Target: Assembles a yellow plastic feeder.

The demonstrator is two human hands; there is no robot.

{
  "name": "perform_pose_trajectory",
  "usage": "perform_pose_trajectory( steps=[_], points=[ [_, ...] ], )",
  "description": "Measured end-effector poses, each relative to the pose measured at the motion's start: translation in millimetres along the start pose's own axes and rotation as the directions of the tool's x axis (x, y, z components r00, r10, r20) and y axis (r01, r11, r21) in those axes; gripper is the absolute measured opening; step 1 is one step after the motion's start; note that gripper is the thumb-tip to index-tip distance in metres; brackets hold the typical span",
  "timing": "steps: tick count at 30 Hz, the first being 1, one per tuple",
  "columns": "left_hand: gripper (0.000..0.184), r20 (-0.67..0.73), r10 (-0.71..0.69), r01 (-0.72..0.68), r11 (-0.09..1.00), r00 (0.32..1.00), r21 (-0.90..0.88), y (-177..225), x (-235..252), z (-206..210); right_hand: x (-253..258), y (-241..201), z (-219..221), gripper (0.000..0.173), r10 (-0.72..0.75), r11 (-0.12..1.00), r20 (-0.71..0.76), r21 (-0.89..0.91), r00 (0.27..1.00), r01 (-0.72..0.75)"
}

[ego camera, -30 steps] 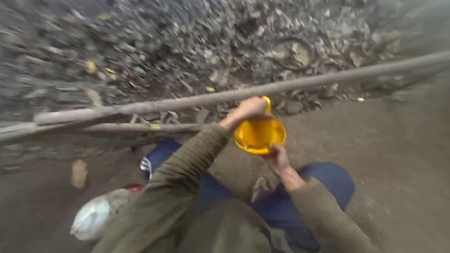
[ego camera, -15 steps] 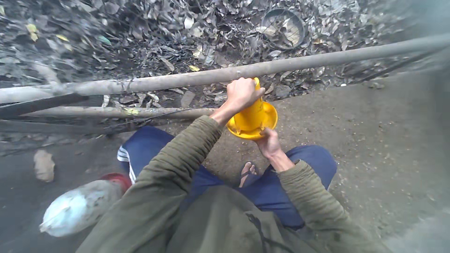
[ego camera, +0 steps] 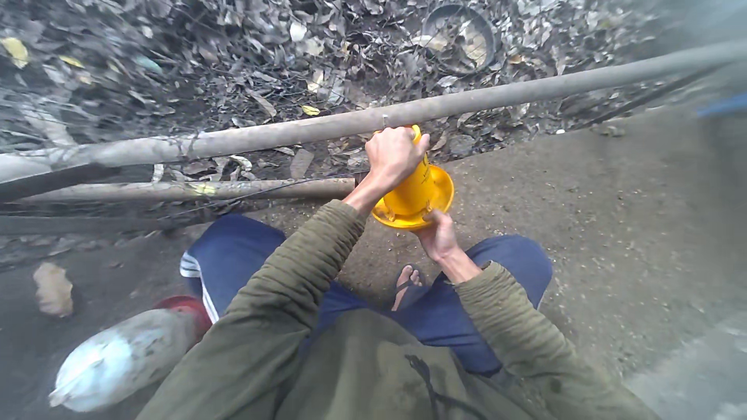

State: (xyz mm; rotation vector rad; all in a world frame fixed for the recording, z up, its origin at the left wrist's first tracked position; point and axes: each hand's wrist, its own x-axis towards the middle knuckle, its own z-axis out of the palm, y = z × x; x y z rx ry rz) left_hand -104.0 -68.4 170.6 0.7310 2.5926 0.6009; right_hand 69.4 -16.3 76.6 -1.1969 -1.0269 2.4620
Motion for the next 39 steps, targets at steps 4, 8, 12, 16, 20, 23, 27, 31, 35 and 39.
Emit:
perform_pose_trajectory(
  steps=[4,8,12,16,20,23,27,31,35,39],
  points=[
    [0.056,-0.057,0.009,-0.009,1.000,0.998,0.011,-0.6,-0.6,2.9,-1.7,-0.1,0.4,0.041,-0.006,1.000,0.014,0.023,1.000,0.006],
    [0.057,-0.179,0.055,-0.053,0.998,0.982,0.017,-4.8,-0.7,13.5,-0.7,0.5,-2.6,0.045,-0.014,1.000,0.016,0.022,1.000,0.014],
    [0.057,-0.263,0.096,-0.094,0.995,0.960,0.019,-10.6,0.6,22.6,0.7,0.9,-4.3,0.043,-0.024,1.000,0.001,0.003,1.000,0.024],
    [0.058,-0.315,0.145,-0.139,0.989,0.938,0.041,-17.3,2.3,29.7,4.1,1.3,-7.5,0.043,-0.025,1.000,-0.008,-0.015,1.000,0.025],
    [0.055,-0.432,0.223,-0.220,0.974,0.874,0.057,-23.4,4.8,39.1,6.5,0.2,-9.1,0.045,-0.019,1.000,-0.010,-0.014,1.000,0.019],
    [0.054,-0.490,0.274,-0.278,0.958,0.828,0.066,-28.1,7.8,44.2,8.7,-1.1,-9.1,0.047,-0.019,1.000,-0.015,-0.016,1.000,0.018],
    [0.055,-0.483,0.309,-0.318,0.946,0.819,0.065,-32.6,7.4,45.7,10.8,-1.3,-8.8,0.043,-0.012,1.000,-0.031,-0.022,0.999,0.012],
    [0.056,-0.490,0.352,-0.359,0.930,0.797,0.084,-38.9,9.8,46.2,13.2,0.5,-8.6,0.043,-0.016,1.000,-0.015,-0.007,1.000,0.016],
    [0.058,-0.505,0.392,-0.393,0.913,0.769,0.109,-45.8,13.1,49.5,14.9,1.2,-9.5,0.047,-0.020,1.000,-0.006,0.007,1.000,0.020],
    [0.057,-0.530,0.421,-0.433,0.895,0.736,0.109,-52.2,16.0,52.9,16.6,1.6,-7.6,0.043,0.003,1.000,-0.021,0.017,1.000,-0.003]
  ],
)
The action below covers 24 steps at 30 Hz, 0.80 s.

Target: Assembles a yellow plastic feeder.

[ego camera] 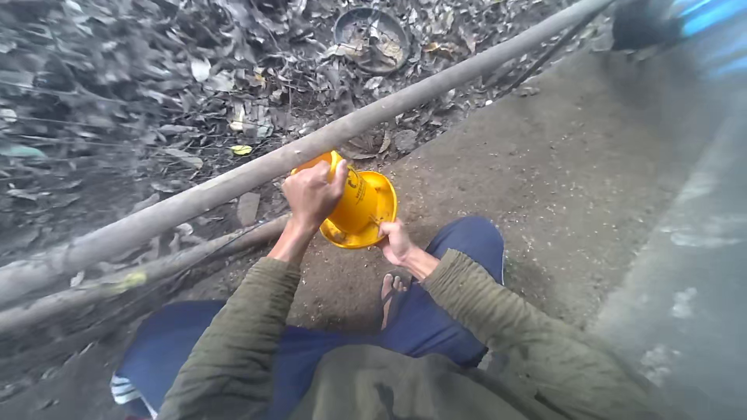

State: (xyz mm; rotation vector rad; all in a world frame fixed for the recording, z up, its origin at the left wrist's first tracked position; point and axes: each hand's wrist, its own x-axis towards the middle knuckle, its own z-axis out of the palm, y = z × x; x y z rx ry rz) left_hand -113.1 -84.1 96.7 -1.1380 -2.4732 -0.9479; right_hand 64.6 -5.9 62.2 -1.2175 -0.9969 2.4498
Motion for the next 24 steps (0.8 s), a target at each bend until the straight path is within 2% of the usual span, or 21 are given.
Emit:
perform_pose_trajectory(
  steps=[5,10,12,13,15,17,19,21,24],
  points=[
    [0.059,0.039,0.005,-0.005,1.000,0.999,-0.011,-3.8,1.2,-0.4,10.3,-0.9,-1.0,0.043,0.021,1.000,0.025,-0.017,0.999,-0.021],
    [0.057,0.002,0.007,-0.007,0.999,1.000,0.048,-1.6,-1.9,2.1,25.8,-0.4,-3.6,0.047,0.078,0.996,0.074,-0.041,0.994,-0.075],
    [0.056,0.148,-0.083,0.068,0.992,0.986,0.104,11.2,1.7,-10.9,32.3,-0.2,-3.4,0.047,0.113,0.993,0.107,-0.041,0.988,-0.109],
    [0.054,0.277,-0.152,0.118,0.984,0.949,0.134,20.4,7.6,-21.4,34.5,-1.8,-2.0,0.044,0.127,0.991,0.111,-0.047,0.986,-0.123],
    [0.050,0.513,-0.270,0.197,0.961,0.815,0.192,34.2,22.0,-38.0,40.3,-4.9,-0.3,0.039,0.134,0.989,0.097,-0.071,0.986,-0.128],
    [0.045,0.668,-0.295,0.225,0.955,0.684,0.192,39.9,35.5,-47.6,48.8,-7.1,-0.7,0.038,0.102,0.989,0.091,-0.117,0.991,-0.091],
    [0.039,0.770,-0.236,0.221,0.967,0.593,0.125,41.1,50.1,-55.5,59.5,-8.0,-1.7,0.047,0.086,0.984,0.127,-0.167,0.988,-0.064],
    [0.035,0.842,-0.184,0.193,0.976,0.508,0.097,42.4,65.2,-61.9,69.1,-7.1,-4.1,0.064,0.126,0.973,0.173,-0.212,0.977,-0.089],
    [0.036,0.880,-0.184,0.153,0.980,0.437,0.129,48.3,82.8,-64.5,77.2,-10.6,-7.0,0.070,0.193,0.963,0.211,-0.226,0.958,-0.144]
  ],
)
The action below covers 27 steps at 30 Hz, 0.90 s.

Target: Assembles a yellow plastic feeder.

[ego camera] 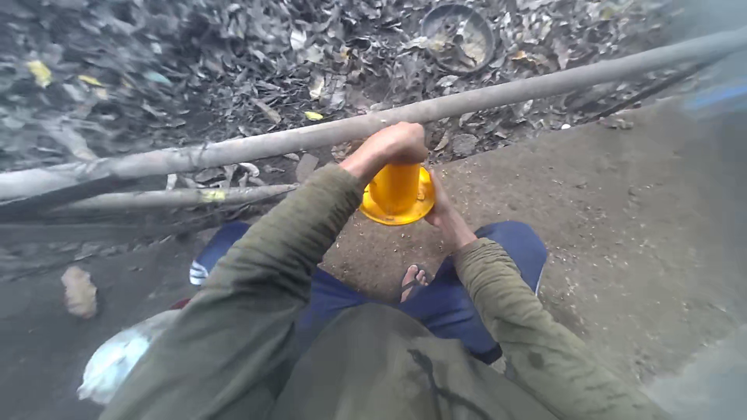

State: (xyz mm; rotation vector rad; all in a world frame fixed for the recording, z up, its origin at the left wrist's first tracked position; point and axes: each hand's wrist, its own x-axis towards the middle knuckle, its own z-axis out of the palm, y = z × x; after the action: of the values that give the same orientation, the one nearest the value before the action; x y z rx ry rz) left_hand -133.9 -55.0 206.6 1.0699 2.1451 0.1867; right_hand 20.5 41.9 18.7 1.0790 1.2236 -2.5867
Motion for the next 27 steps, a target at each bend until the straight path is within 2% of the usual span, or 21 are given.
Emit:
perform_pose_trajectory(
  steps=[3,8,13,18,21,23,25,27],
  points=[
    [0.034,0.030,-0.023,0.022,0.999,0.999,0.040,7.5,2.1,-8.2,2.6,-2.7,2.4,0.063,0.054,0.998,0.004,0.023,0.999,-0.054],
    [0.032,-0.050,-0.028,0.026,0.999,0.998,-0.032,5.8,3.8,3.8,-2.4,-4.3,7.4,0.064,0.071,0.997,-0.049,0.029,0.996,-0.070],
    [0.045,-0.142,-0.126,0.120,0.991,0.982,-0.051,-3.4,7.9,19.9,-3.8,-3.3,8.3,0.067,-0.006,1.000,-0.105,-0.022,0.994,0.004],
    [0.048,-0.199,-0.126,0.124,0.992,0.972,-0.023,-8.7,8.9,28.6,-1.7,0.9,6.8,0.066,-0.128,0.991,-0.143,-0.045,0.981,0.123],
    [0.049,-0.233,-0.087,0.088,0.996,0.969,-0.007,-18.6,10.8,36.1,-2.3,2.8,8.3,0.067,-0.118,0.990,-0.177,-0.097,0.977,0.102],
    [0.050,-0.257,-0.017,0.026,0.999,0.966,0.031,-27.3,12.1,41.5,-0.8,-0.3,11.7,0.067,-0.072,0.990,-0.263,-0.135,0.962,0.038],
    [0.049,-0.303,0.106,-0.076,0.991,0.947,0.109,-40.0,11.8,50.4,-1.7,-4.3,14.5,0.058,-0.051,0.968,-0.339,-0.248,0.940,-0.036],
    [0.046,-0.393,0.270,-0.203,0.958,0.879,0.204,-56.6,10.0,62.3,-8.4,-9.4,16.1,0.054,-0.057,0.900,-0.375,-0.421,0.925,-0.115]
  ],
)
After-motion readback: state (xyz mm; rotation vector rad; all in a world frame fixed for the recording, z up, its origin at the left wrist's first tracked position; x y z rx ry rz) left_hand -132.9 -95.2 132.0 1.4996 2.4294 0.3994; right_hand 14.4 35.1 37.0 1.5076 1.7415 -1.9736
